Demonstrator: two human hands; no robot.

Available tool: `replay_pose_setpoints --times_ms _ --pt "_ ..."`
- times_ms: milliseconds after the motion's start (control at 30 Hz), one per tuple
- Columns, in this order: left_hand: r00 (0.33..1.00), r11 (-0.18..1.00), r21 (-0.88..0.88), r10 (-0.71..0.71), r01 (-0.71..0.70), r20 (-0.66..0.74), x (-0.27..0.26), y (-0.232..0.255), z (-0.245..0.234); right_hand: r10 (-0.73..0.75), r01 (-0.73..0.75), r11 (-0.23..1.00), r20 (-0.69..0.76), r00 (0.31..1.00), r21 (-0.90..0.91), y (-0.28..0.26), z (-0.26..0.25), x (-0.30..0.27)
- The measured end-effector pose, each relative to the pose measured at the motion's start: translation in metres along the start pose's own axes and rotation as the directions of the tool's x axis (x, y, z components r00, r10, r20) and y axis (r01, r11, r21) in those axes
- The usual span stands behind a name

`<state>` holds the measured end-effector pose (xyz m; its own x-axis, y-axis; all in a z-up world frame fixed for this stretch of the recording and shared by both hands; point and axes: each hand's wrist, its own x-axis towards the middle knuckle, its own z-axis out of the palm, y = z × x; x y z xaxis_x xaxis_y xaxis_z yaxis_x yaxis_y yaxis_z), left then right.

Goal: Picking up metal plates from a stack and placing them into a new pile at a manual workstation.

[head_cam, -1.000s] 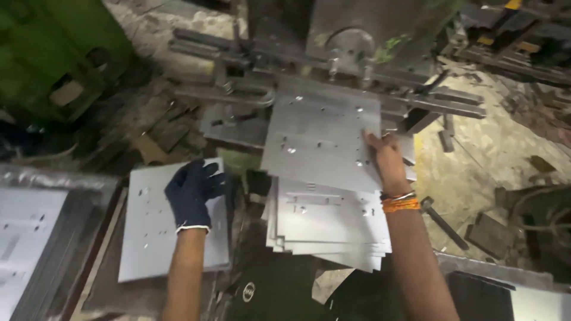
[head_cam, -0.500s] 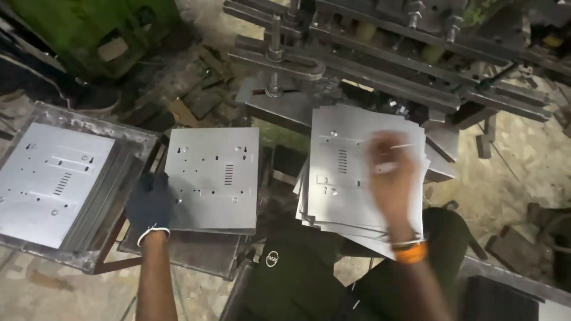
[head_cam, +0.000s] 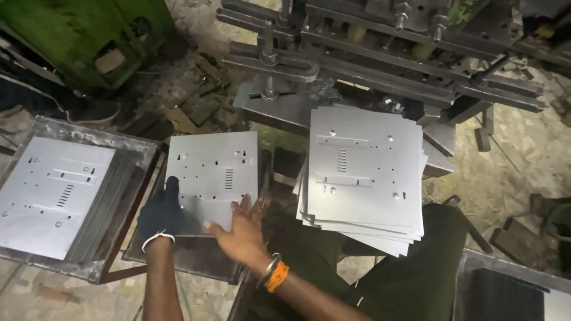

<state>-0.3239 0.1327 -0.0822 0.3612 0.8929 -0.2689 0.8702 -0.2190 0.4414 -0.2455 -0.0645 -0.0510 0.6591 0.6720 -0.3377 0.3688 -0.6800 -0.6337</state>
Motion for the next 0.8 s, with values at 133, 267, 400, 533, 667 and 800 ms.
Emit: replay_pose_setpoints --times_ms 133,267,400,533,667,800 --pt "0.997 0.991 -0.109 -0.079 0.077 -0.006 -0.018 0.017 -0.012 0.089 0.065 0.917 -0.361 0.928 0.394 0.017 -0.007 0.014" --pt "0.989 0.998 -0.022 0.062 -0.065 -0.133 -0.009 0.003 0.010 0.298 -0.257 0.718 0.049 0.953 0.647 0.017 -0.016 0.013" --pt "0.987 0.994 -0.039 0.092 -0.098 -0.130 -0.034 0.033 -0.015 0.135 -0.101 0.818 -0.019 0.991 0.566 0.002 -0.028 -0.005" --pt "0.999 0.997 0.075 0.010 -0.008 -0.032 -0.021 0.020 -0.007 -0.318 0.387 0.916 -0.388 0.865 0.111 0.003 -0.012 -0.009" --pt "0.992 0.991 0.049 0.122 -0.124 0.033 -0.011 0.005 -0.016 0.182 0.011 0.634 -0.163 0.970 0.773 -0.008 -0.030 0.003" --pt "0.973 0.926 -0.332 0.217 -0.179 0.083 -0.002 0.011 -0.038 0.241 -0.144 0.318 0.067 0.968 0.937 -0.004 -0.108 -0.027"
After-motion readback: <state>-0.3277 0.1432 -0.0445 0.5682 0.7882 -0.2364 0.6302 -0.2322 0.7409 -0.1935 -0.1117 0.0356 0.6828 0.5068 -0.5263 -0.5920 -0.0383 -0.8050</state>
